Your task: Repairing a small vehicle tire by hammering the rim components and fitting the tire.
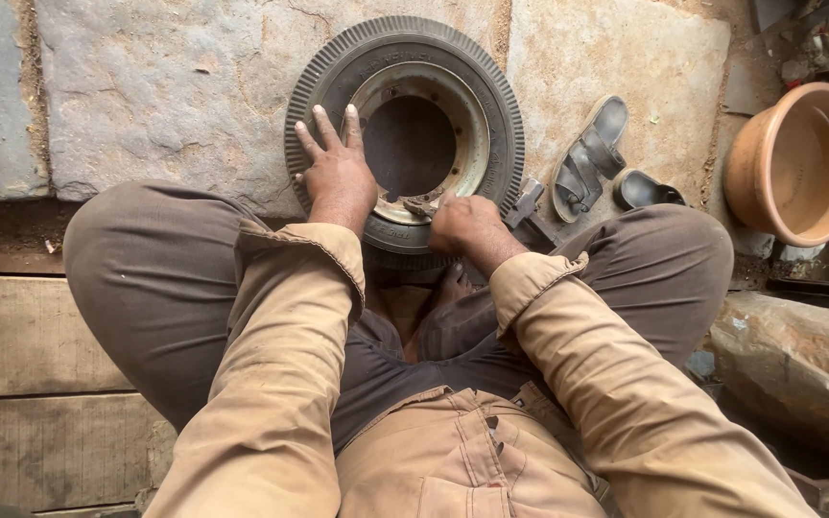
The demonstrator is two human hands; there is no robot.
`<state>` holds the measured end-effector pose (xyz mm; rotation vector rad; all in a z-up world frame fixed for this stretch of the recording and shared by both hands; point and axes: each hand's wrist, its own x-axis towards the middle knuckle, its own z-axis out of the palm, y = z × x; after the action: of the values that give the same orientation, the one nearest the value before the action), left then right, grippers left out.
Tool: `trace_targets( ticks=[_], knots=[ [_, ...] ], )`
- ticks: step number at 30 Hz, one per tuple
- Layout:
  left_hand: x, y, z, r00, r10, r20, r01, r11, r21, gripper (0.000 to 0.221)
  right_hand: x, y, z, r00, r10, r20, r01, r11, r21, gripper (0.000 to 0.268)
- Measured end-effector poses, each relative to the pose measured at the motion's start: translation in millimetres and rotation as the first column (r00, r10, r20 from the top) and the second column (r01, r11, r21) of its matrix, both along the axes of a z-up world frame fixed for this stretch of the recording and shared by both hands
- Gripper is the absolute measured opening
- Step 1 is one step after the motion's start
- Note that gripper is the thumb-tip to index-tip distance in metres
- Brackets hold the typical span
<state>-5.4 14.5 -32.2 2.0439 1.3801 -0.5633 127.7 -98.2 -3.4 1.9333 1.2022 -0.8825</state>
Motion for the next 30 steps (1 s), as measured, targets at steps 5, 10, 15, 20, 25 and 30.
trace_targets(
  ticks=[5, 10, 15, 20, 25, 30],
  knots=[
    [0, -2, -3, 1.0, -0.019, 0.02, 0.018, 0.998, 0.053, 0.12, 3, -1, 3, 0.997, -0.019, -0.071, 0.018, 1.0, -0.003, 0.045],
    [1, 0, -2, 1.0, -0.011, 0.017, 0.01, 0.999, 0.042, 0.12, -8, -7, 21, 0.993, -0.111, -0.041, 0.113, 0.993, 0.037, 0.042],
    [2, -1, -22, 0.999, -0.03, 0.022, 0.027, 0.991, 0.129, 0.116, -8, -20, 9, 0.976, -0.216, -0.038, 0.219, 0.967, 0.131, 0.046],
    [-1, -1, 0, 0.999, -0.006, 0.032, 0.005, 0.999, 0.044, 0.121, -10, -16, 13, 0.96, -0.277, -0.041, 0.28, 0.952, 0.122, 0.043],
    [3, 2, -11, 1.0, -0.014, -0.01, 0.015, 0.999, 0.032, 0.125, -7, -17, 5, 0.95, -0.309, -0.051, 0.314, 0.941, 0.127, 0.04],
    [1, 0, -8, 1.0, -0.004, -0.013, 0.004, 0.999, 0.035, 0.129, -8, -15, 1, 0.939, -0.342, -0.036, 0.344, 0.931, 0.118, 0.041]
  ],
)
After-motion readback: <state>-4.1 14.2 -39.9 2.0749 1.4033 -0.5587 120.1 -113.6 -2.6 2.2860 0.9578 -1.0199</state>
